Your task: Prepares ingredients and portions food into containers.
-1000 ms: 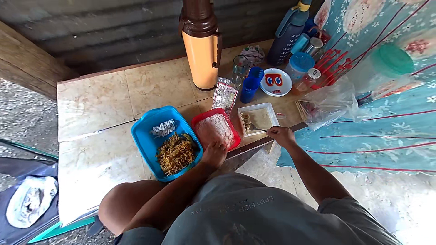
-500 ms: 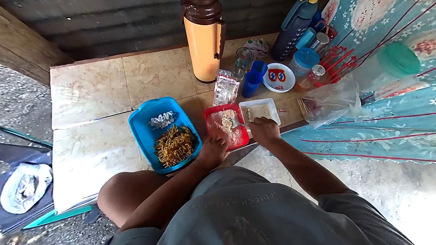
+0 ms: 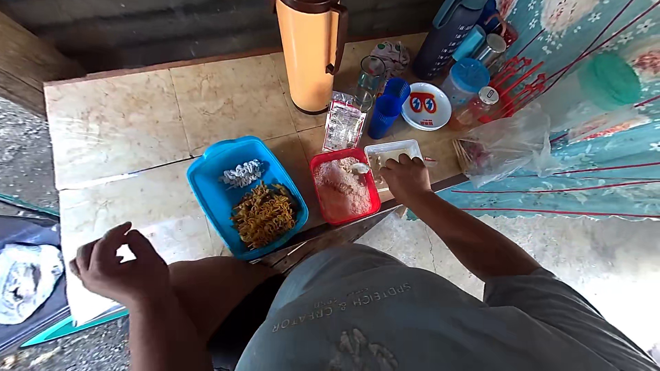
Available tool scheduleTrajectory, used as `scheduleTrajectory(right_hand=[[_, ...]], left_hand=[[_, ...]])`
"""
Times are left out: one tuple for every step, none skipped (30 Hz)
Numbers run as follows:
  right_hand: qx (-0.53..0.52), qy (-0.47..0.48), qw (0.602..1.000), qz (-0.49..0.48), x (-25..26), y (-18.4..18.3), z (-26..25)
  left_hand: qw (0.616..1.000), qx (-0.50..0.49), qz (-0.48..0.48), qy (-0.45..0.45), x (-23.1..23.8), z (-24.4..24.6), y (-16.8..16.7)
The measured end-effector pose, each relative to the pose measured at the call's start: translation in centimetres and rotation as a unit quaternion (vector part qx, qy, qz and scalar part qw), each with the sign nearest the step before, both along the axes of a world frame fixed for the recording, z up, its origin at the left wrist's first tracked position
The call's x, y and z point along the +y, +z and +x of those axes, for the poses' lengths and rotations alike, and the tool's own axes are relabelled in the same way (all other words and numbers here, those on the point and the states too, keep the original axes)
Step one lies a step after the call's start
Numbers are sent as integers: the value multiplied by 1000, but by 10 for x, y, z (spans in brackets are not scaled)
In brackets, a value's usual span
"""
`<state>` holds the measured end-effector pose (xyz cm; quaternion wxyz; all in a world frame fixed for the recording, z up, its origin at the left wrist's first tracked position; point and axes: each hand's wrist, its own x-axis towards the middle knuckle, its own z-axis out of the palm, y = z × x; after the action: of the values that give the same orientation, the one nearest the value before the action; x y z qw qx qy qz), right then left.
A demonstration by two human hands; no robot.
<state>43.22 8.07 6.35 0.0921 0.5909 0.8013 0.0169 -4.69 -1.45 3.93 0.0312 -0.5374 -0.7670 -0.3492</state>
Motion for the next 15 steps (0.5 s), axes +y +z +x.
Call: scheduleTrajectory(right_hand=[[5,4,1000,12,3,-1,-1],[14,13,999,25,4,-2,-1],[22,19,999,36,6,-2,-2],[31,18,998,44,7,0,-2],[43,10,998,50,9,3,-2],[49,-10,998,42,10,8,-1],[49,-38,998,18,10,15,0],[48,-71,996,-18,11,24,2],[61,-102,992,-50,12,30,6],[90,-130,985,-73,12,33,14],[134,-160,974,-92,13,34,24],[181,-194,958,-109,13,32,36],[224,-225,941,-115,14,30,50],[248,-254,928,-114,13,28,63],[250,-277,922,-103,12,28,73]], left_hand=[[999,-25,-5,20,2,-1,-2],[999,-41,-6,29,4,1,-1],[999,-43,-6,29,6,1,-2],[999,-36,-10,18,8,1,-3],[999,-28,-16,1,10,-1,-5],[999,-21,-20,-15,11,-2,-6],[999,-11,-23,-23,12,-3,-8],[1000,-2,-21,-22,13,-4,-9],[1000,2,-18,-19,12,-6,-10],[1000,0,-18,-16,12,-9,-11],[1000,-4,-22,-12,11,-11,-12],[999,-9,-31,-8,11,-14,-12],[999,-14,-38,-6,11,-15,-13],[999,-17,-43,-4,12,-15,-13],[999,-19,-48,-3,12,-14,-13]])
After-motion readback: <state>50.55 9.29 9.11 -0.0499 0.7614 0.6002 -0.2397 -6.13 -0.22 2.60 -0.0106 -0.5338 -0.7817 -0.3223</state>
